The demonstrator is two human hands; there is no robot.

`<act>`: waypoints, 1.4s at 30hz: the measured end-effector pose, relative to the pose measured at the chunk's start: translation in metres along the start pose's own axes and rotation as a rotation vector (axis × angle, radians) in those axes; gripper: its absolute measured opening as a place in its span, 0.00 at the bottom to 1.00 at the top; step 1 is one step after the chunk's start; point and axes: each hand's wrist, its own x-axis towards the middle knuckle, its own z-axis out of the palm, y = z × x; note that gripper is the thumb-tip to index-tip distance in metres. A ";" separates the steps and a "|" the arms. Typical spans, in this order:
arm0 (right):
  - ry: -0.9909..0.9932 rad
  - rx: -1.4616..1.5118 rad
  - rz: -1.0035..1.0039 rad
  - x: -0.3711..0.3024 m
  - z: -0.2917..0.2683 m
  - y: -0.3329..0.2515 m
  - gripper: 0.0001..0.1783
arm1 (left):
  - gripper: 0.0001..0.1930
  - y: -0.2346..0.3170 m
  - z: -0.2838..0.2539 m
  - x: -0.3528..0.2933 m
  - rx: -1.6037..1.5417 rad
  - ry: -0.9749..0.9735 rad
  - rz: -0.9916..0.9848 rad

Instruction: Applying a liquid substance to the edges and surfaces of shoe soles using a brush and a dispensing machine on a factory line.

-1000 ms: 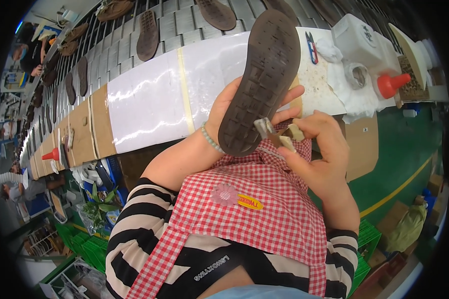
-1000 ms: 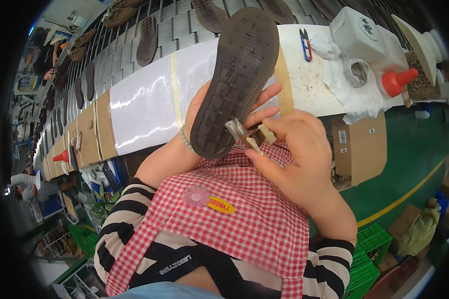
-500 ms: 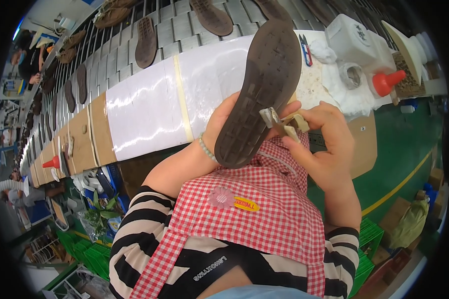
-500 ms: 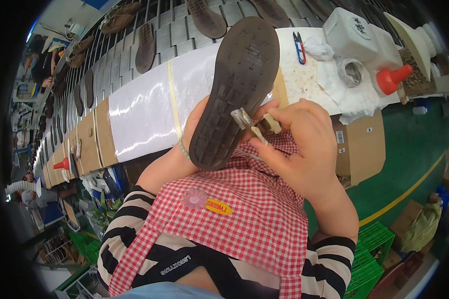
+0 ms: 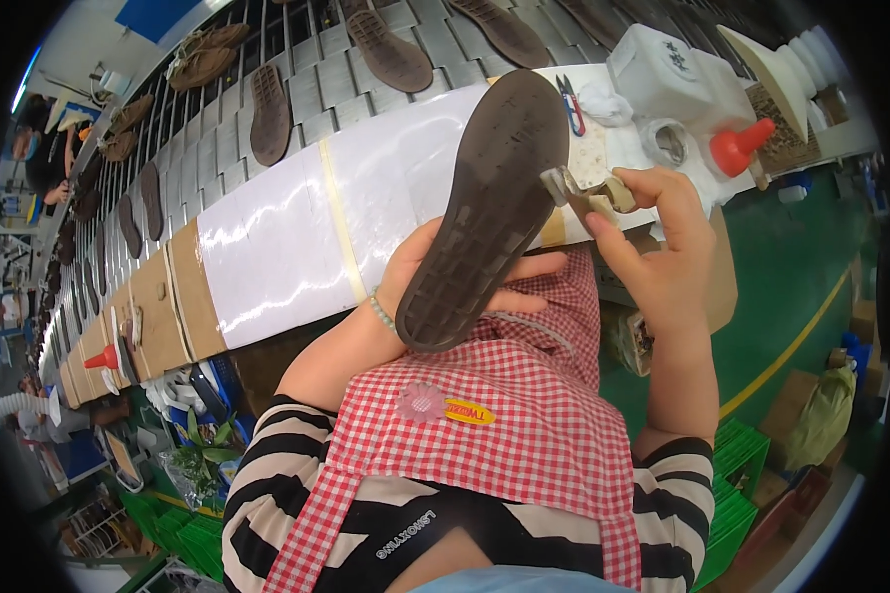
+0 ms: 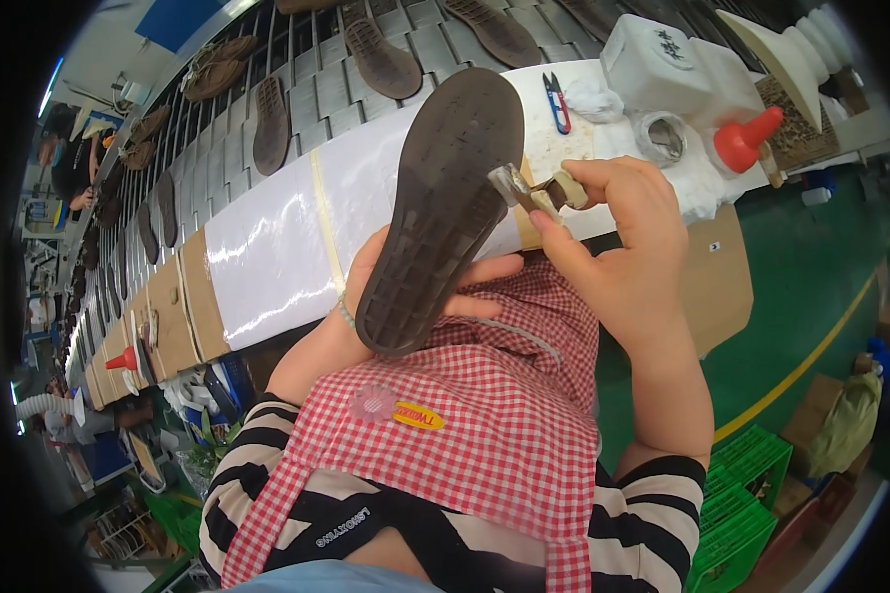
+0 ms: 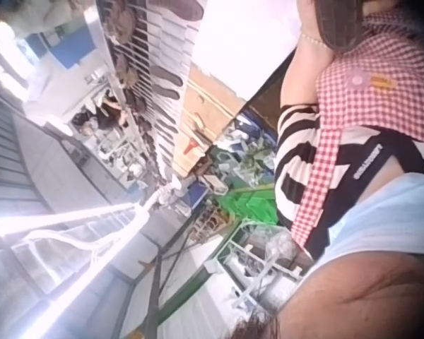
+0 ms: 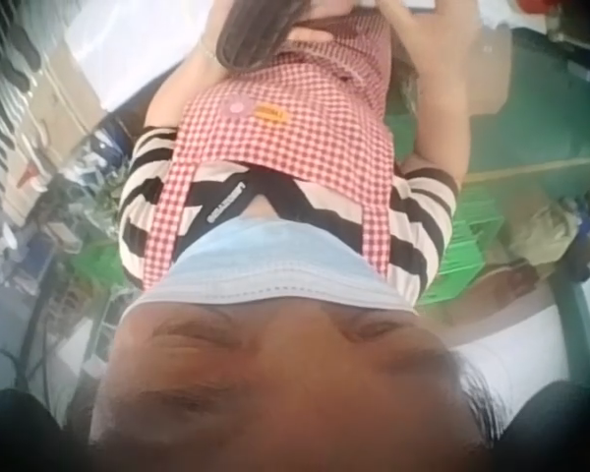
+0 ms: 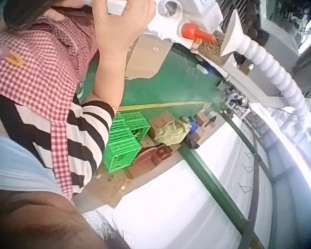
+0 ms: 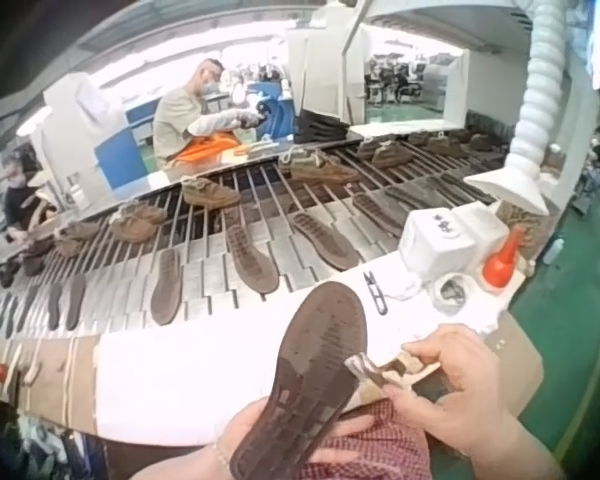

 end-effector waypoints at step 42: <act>-0.049 -0.417 0.501 0.014 -0.074 0.164 0.25 | 0.41 0.050 -0.035 -0.043 0.169 0.161 0.187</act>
